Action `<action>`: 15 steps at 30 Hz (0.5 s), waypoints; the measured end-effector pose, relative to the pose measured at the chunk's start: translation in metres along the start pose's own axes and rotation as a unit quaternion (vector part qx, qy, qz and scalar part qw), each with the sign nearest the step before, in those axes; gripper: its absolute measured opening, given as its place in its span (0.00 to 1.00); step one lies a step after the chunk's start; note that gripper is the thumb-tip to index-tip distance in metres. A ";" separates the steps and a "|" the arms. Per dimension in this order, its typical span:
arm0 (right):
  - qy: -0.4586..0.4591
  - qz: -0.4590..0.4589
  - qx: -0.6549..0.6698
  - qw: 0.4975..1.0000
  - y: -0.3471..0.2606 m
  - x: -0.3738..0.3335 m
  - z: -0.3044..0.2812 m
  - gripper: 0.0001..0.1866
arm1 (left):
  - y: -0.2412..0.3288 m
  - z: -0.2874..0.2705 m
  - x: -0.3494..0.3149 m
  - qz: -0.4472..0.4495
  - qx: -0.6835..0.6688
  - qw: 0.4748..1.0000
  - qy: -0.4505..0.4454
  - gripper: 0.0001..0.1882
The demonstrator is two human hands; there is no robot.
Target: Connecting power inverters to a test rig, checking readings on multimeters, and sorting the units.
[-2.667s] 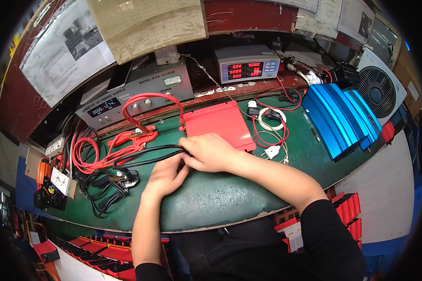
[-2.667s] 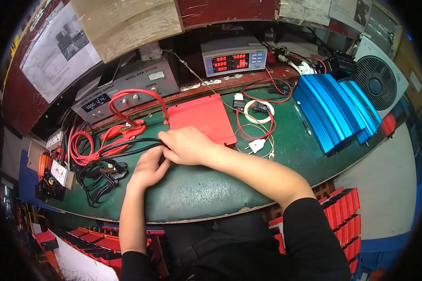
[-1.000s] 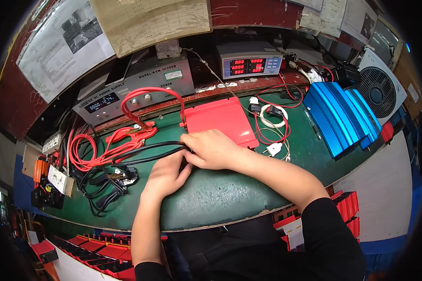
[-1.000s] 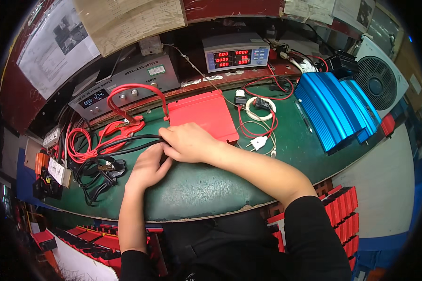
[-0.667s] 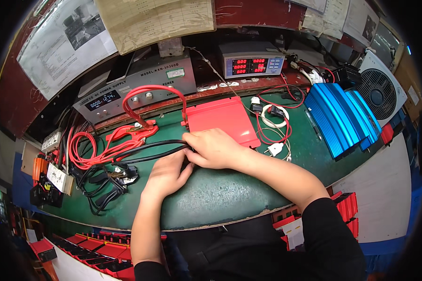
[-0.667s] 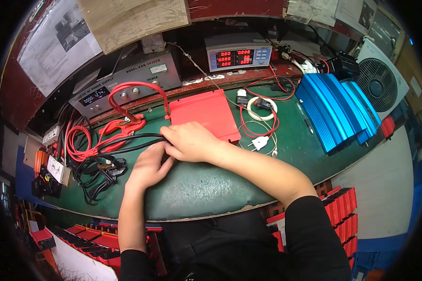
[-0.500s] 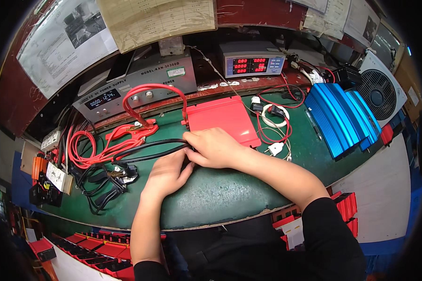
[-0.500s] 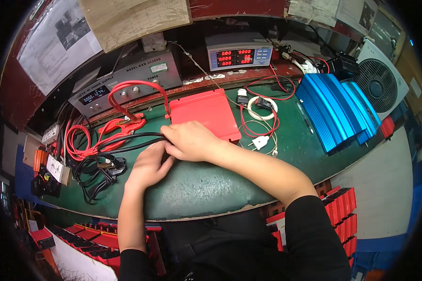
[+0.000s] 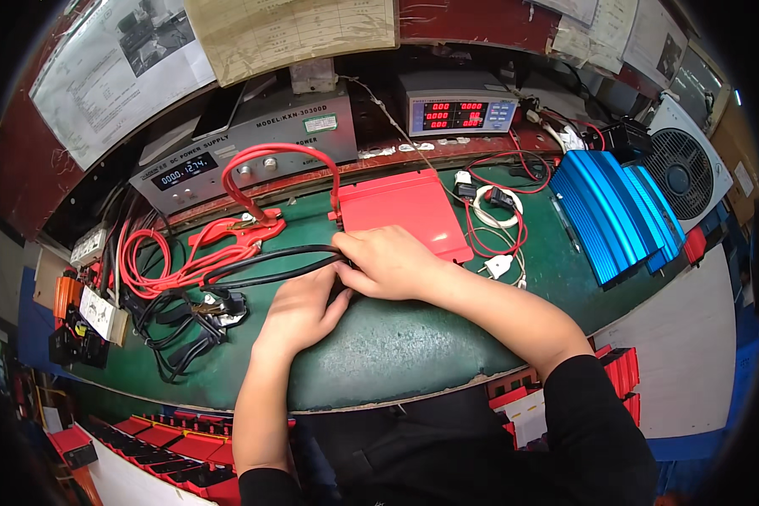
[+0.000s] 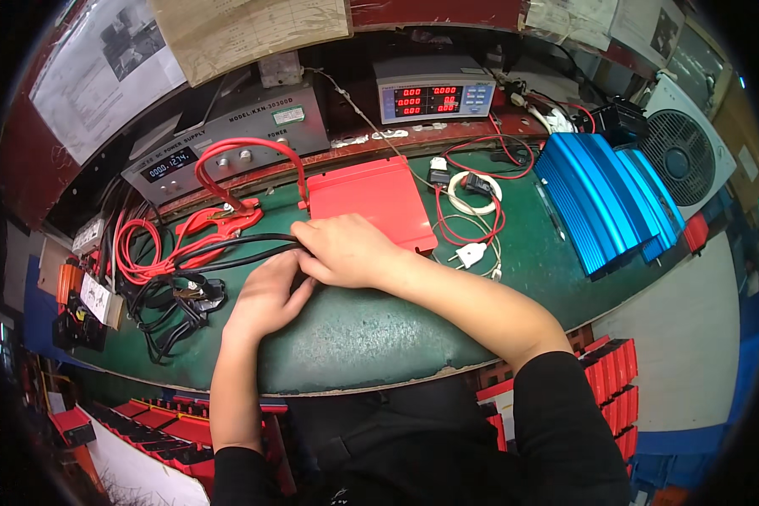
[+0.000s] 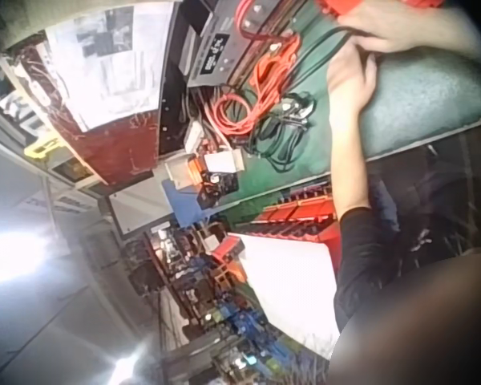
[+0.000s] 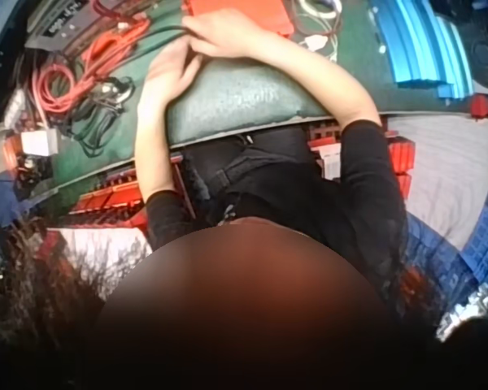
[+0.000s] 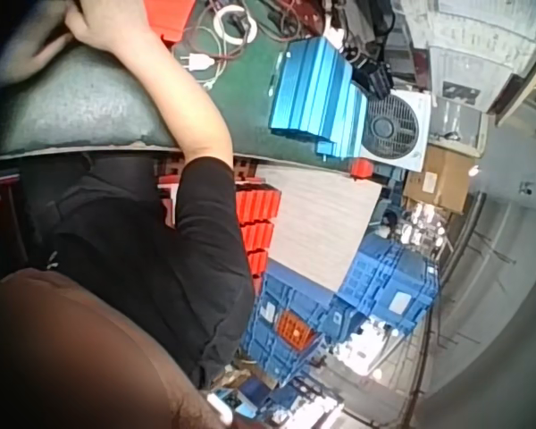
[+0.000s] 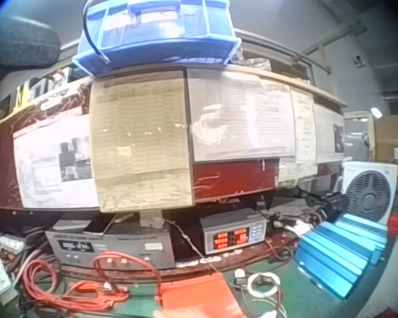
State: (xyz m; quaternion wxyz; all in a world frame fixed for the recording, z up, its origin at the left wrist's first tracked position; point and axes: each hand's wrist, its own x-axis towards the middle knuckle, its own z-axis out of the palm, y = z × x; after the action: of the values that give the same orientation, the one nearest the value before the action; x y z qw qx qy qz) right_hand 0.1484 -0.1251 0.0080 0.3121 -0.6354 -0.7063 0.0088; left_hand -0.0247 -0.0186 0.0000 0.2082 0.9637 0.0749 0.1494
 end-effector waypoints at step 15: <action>0.002 -0.001 0.001 1.000 -0.001 0.000 0.001 0.12 | 0.001 -0.003 -0.002 -0.001 0.007 1.000 -0.008 0.17</action>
State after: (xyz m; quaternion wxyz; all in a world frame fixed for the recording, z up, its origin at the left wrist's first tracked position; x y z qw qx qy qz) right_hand 0.1471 -0.1248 0.0081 0.3138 -0.6347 -0.7062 0.0077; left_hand -0.0272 -0.0187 0.0024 0.2018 0.9663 0.0749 0.1413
